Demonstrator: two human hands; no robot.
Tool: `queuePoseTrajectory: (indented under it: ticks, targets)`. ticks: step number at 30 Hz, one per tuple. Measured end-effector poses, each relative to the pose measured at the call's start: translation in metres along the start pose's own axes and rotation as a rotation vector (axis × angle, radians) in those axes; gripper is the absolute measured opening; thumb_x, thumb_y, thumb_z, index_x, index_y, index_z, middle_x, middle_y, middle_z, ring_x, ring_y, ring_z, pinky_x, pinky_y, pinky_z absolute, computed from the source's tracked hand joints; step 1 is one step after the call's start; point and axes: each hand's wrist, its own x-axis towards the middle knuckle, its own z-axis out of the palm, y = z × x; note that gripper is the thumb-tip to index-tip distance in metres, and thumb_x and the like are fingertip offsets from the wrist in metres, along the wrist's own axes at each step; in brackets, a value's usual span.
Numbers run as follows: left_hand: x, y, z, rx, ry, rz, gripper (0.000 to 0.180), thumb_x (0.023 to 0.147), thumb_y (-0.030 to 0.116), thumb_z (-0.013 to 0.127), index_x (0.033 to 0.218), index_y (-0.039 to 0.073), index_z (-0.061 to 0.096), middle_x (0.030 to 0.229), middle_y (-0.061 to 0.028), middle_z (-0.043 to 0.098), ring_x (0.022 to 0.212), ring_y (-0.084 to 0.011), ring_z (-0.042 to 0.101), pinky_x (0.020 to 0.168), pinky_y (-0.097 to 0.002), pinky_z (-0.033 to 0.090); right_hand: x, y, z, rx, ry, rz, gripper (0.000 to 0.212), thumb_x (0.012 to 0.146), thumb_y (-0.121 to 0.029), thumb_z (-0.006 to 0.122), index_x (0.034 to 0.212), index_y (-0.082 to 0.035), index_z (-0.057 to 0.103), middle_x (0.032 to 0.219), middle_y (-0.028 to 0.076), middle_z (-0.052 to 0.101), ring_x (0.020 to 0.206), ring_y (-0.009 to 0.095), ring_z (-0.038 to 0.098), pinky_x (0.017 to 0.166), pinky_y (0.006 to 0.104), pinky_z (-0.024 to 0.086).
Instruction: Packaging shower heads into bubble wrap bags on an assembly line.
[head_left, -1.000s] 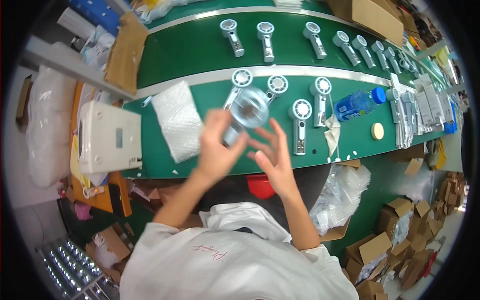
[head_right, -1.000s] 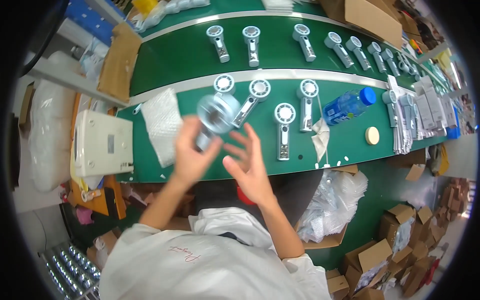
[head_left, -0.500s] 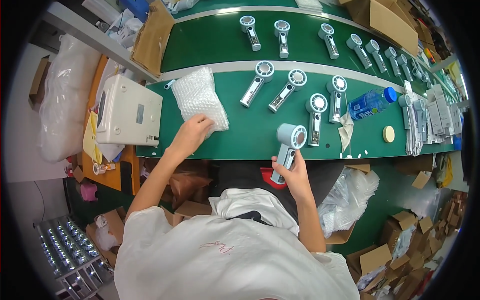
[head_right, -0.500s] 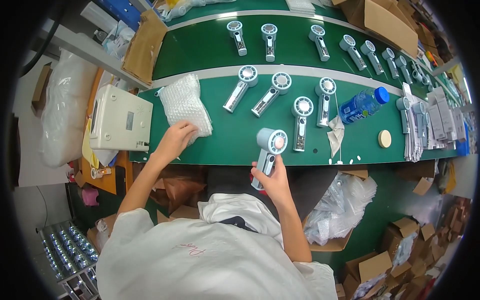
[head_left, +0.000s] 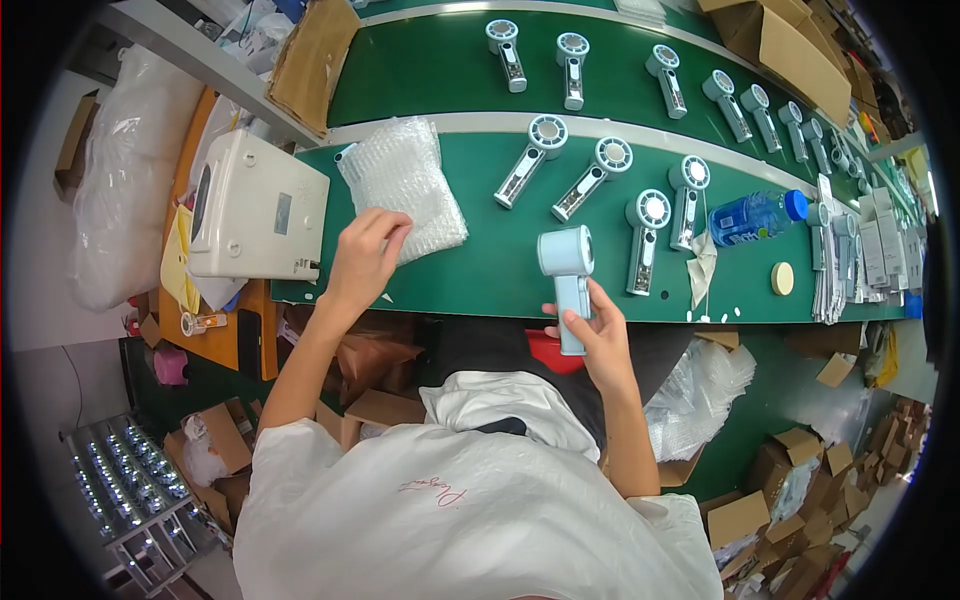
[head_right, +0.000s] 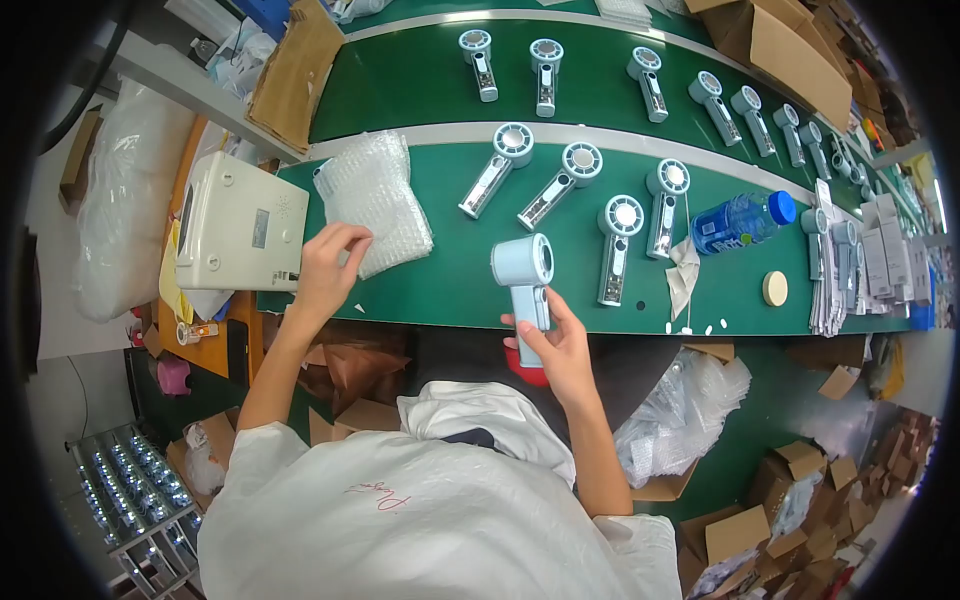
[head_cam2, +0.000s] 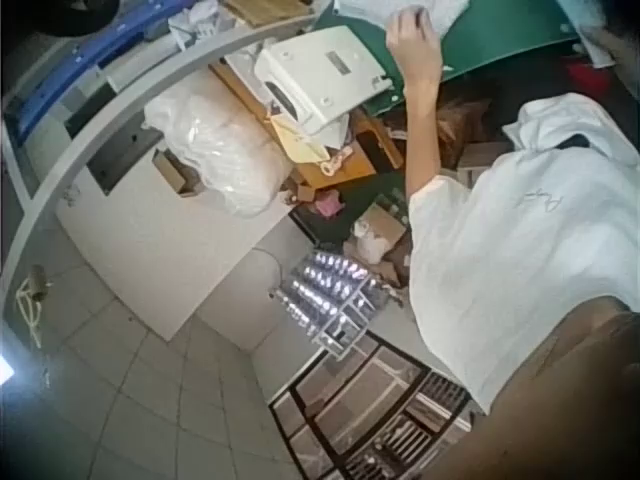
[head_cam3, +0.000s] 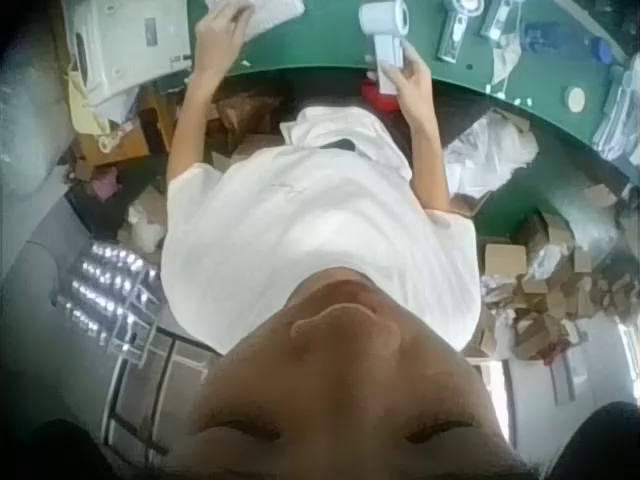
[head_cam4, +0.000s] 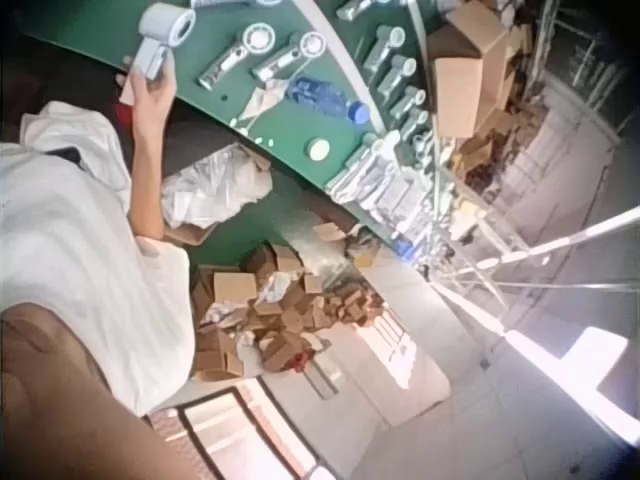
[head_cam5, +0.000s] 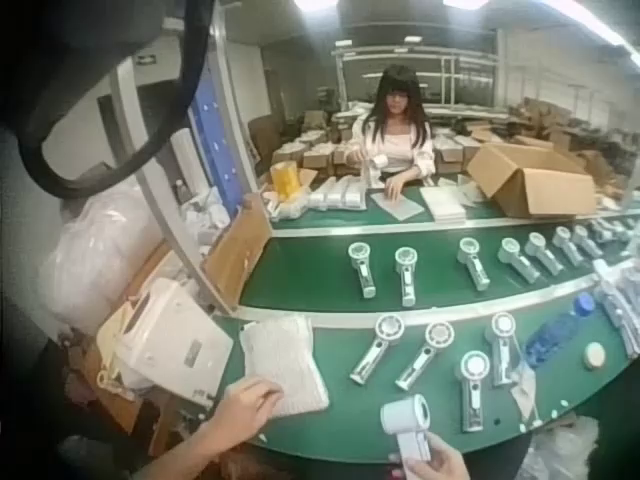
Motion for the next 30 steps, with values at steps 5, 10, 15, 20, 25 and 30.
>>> queuePoseTrajectory:
  ticks: [5,10,15,20,25,30]
  targets:
    - [0.005,0.019,0.015,-0.141,-0.095,-0.176,0.017,0.088,0.002,0.062,0.105,0.001,0.066,0.096,-0.0093,0.061,0.082,-0.0242,0.059,0.076,-0.0329,0.049,0.001,0.002,-0.010,0.019,0.038,-0.018,0.060,0.090,0.003,0.059,0.145,0.006,0.036,0.125,0.022,0.056,0.104,0.028,0.065,0.075,0.0311,0.059]
    - [0.009,-0.032,0.043,0.006,-0.118,-0.007,0.024,0.087,0.004,0.064,0.111,0.004,0.067,0.108,-0.0096,0.060,0.094,-0.0252,0.057,0.084,-0.0355,0.046,-0.001,0.004,-0.009,-0.008,0.018,-0.017,0.060,0.090,0.003,0.059,0.146,0.006,0.036,0.125,0.022,0.056,0.103,0.028,0.066,0.073,0.0305,0.059]
    - [0.073,-0.071,0.000,0.030,0.016,0.097,0.049,0.085,0.008,0.067,0.133,0.012,0.058,0.136,-0.0129,0.048,0.122,-0.0302,0.049,0.107,-0.0392,0.039,-0.006,0.009,-0.013,-0.011,0.009,0.043,0.062,0.089,0.004,0.060,0.146,0.006,0.036,0.125,0.022,0.056,0.102,0.027,0.066,0.072,0.0297,0.058]
    - [0.158,-0.128,-0.012,-0.051,-0.585,-0.275,0.084,0.077,0.021,0.078,0.149,0.006,0.037,0.147,-0.0186,0.044,0.134,-0.0340,0.044,0.114,-0.0391,0.034,0.002,0.021,0.007,0.013,-0.128,0.158,0.063,0.088,0.004,0.060,0.146,0.004,0.036,0.125,0.021,0.056,0.100,0.027,0.066,0.073,0.0299,0.058]
    - [0.159,-0.126,0.016,0.118,-0.675,-0.377,0.094,0.069,0.032,0.086,0.144,-0.001,0.040,0.142,-0.0210,0.049,0.122,-0.0333,0.055,0.106,-0.0375,0.043,-0.002,0.032,0.028,-0.003,-0.232,0.140,0.064,0.088,0.004,0.061,0.146,0.003,0.037,0.125,0.020,0.057,0.099,0.026,0.066,0.073,0.0311,0.058]
    - [0.116,-0.124,0.013,-0.091,-0.571,-0.537,0.100,0.061,0.036,0.091,0.139,-0.003,0.043,0.121,-0.0188,0.064,0.095,-0.0334,0.066,0.088,-0.0371,0.054,-0.001,0.034,0.008,0.001,-0.198,0.162,0.063,0.089,0.002,0.061,0.147,0.002,0.036,0.125,0.020,0.057,0.099,0.026,0.066,0.074,0.0322,0.058]
